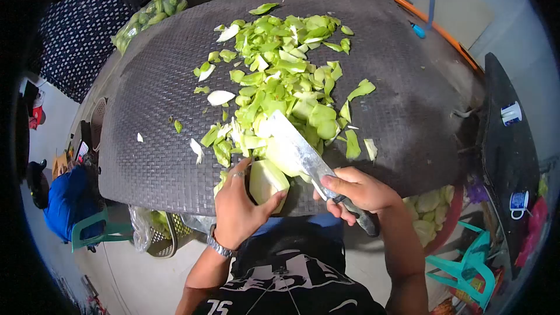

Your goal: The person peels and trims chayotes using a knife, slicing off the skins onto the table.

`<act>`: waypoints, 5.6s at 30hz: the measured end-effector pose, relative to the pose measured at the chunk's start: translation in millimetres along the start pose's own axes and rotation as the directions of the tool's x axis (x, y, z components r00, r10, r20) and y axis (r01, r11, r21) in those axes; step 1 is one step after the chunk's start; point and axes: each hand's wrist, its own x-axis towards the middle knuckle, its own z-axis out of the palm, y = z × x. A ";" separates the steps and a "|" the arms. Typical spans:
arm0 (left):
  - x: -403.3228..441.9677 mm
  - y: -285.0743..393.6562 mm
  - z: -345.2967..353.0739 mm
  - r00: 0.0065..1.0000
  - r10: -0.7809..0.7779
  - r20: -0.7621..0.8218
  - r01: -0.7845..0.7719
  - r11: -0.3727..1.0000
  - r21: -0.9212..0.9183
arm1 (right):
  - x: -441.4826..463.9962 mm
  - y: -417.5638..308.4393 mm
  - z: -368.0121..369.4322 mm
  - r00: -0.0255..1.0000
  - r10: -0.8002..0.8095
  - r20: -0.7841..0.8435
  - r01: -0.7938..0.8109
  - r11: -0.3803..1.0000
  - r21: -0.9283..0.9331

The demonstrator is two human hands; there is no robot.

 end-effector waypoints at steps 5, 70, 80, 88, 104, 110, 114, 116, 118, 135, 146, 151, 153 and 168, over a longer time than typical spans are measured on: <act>12.0 8.6 6.8 0.989 -0.059 0.133 0.080 0.985 -0.156 | 1.3 7.4 20.6 0.929 -0.207 -0.305 0.098 0.936 -0.337; 50.0 9.5 -12.1 0.966 -0.186 0.181 0.063 -0.509 -0.859 | 52.2 -16.9 47.1 0.605 -0.474 -0.640 0.190 0.866 -0.462; 67.9 -22.5 -2.6 0.925 0.142 0.352 0.360 -0.620 -0.697 | 25.6 -43.6 40.0 0.688 -0.359 -0.631 0.165 0.924 -0.346; 78.1 -18.2 0.6 0.917 -0.046 0.397 0.327 -0.485 -0.811 | -9.6 -1.7 101.9 0.825 -0.414 -0.385 0.163 0.826 -0.540; 70.1 -0.6 1.6 0.937 0.055 0.344 0.340 -0.366 -0.866 | -1.4 16.4 106.6 0.851 -0.307 -0.425 0.028 0.836 -0.548; 70.3 5.0 5.9 0.911 0.100 0.401 0.409 -0.355 -0.841 | 0.9 19.4 107.3 0.874 -0.323 -0.364 0.116 0.865 -0.488; 69.5 5.3 11.0 0.909 0.082 0.409 0.410 -0.352 -0.841 | 1.1 19.5 106.4 0.909 -0.260 -0.327 0.117 0.909 -0.399; 68.5 6.6 12.2 0.911 0.074 0.407 0.405 -0.353 -0.843 | 5.3 23.3 106.6 0.896 -0.305 -0.322 0.171 0.908 -0.383; 67.0 5.6 13.0 0.899 0.067 0.432 0.428 -0.337 -0.839 | 5.1 22.7 104.5 0.907 -0.286 -0.310 0.159 0.913 -0.377; 80.7 -10.1 -0.6 0.767 0.247 0.593 0.626 -0.085 -0.775 | -7.1 33.5 88.3 0.888 -0.392 -0.239 0.168 0.762 -0.625; 72.6 -5.0 23.6 0.944 -0.021 0.330 0.278 -0.488 -0.827 | -2.6 20.9 104.9 0.922 -0.236 -0.307 0.167 0.958 -0.235; 89.3 -27.0 6.1 0.967 -0.123 0.221 0.121 -0.544 -0.831 | -21.1 29.6 101.5 0.731 -0.534 -0.425 0.240 0.784 -0.572; 85.2 -22.4 3.9 0.968 -0.053 0.244 0.172 -0.567 -0.805 | -14.8 22.4 109.2 0.544 -0.765 -0.346 0.258 0.544 -0.798; 72.4 -0.8 16.4 0.966 0.114 0.234 0.254 -0.610 -0.750 | 4.6 38.4 109.7 0.704 -0.644 -0.299 0.054 0.469 -0.882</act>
